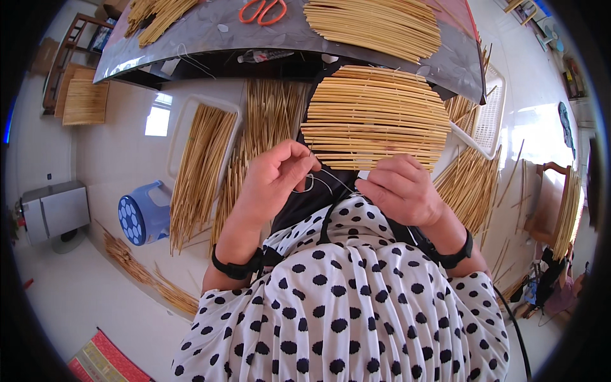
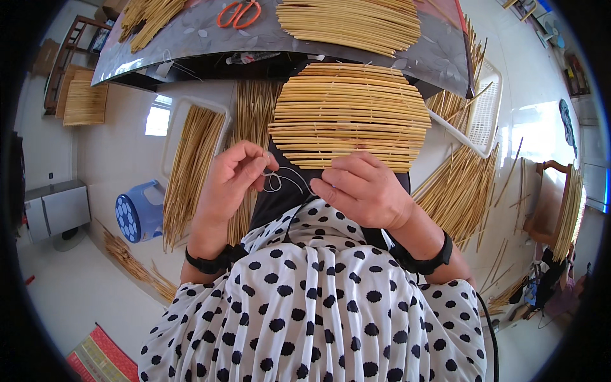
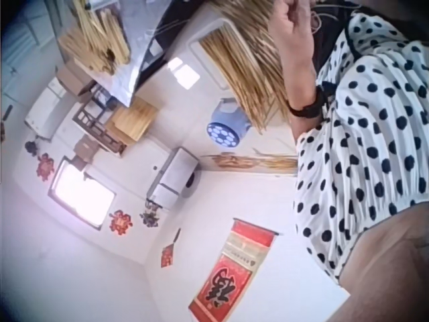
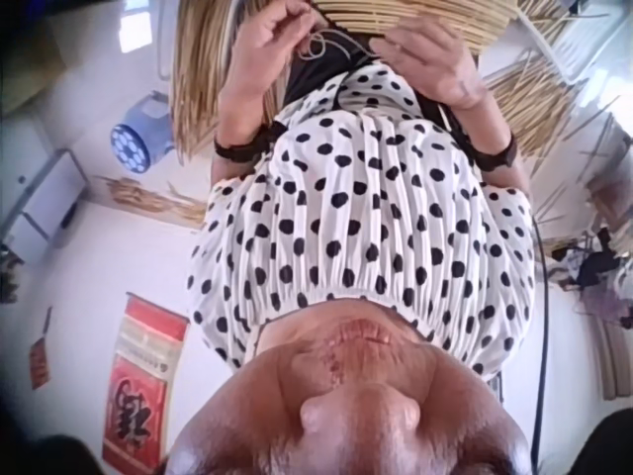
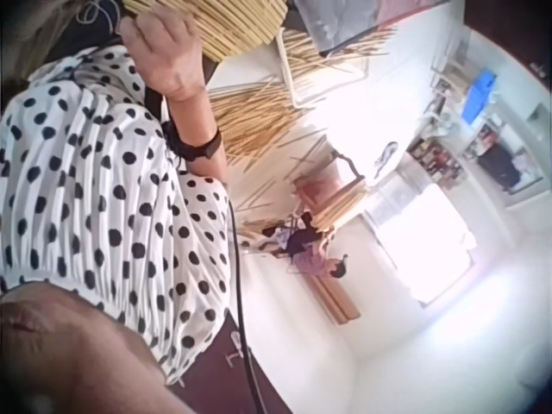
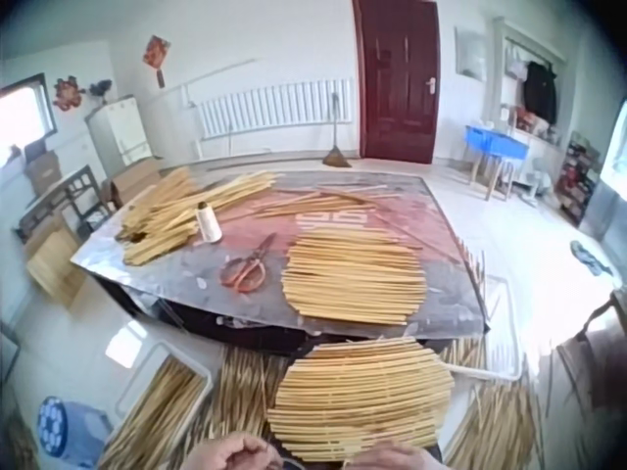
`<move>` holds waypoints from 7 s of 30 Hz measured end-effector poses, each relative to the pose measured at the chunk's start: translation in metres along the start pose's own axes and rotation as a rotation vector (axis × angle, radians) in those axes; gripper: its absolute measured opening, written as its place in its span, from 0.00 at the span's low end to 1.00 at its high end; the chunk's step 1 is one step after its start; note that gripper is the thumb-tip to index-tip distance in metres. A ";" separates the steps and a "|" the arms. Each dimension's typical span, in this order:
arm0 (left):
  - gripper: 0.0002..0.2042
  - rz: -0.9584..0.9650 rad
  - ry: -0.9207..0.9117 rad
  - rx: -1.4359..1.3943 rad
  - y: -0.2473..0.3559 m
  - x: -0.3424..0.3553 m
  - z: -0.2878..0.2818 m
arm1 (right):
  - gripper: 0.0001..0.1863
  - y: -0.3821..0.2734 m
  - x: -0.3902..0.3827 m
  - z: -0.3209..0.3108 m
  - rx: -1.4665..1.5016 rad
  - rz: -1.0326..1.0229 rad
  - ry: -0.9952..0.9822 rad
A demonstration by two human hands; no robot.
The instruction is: The person is weaving bamboo sticks together using white thread and scissors.
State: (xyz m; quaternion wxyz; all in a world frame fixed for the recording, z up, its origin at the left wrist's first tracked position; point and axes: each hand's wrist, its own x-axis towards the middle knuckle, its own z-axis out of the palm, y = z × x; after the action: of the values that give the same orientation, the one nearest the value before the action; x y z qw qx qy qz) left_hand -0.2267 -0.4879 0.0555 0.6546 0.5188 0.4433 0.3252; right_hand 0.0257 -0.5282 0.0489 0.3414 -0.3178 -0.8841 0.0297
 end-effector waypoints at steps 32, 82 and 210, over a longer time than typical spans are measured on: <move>0.10 -0.193 -0.128 -0.018 -0.015 0.018 0.039 | 0.10 -0.003 -0.004 0.029 0.053 0.484 0.045; 0.02 -0.123 -0.011 0.089 -0.008 0.023 0.025 | 0.08 0.010 -0.014 0.029 0.658 1.097 0.047; 0.15 0.055 -0.124 -0.150 -0.024 0.026 0.055 | 0.05 -0.008 0.002 0.033 1.108 1.185 0.281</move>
State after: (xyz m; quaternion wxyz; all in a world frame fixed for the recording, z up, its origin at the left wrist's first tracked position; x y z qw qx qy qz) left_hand -0.1663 -0.4922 0.0299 0.7088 0.4994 0.3619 0.3424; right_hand -0.0004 -0.5283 0.0266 0.4839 -0.5179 -0.3757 0.5970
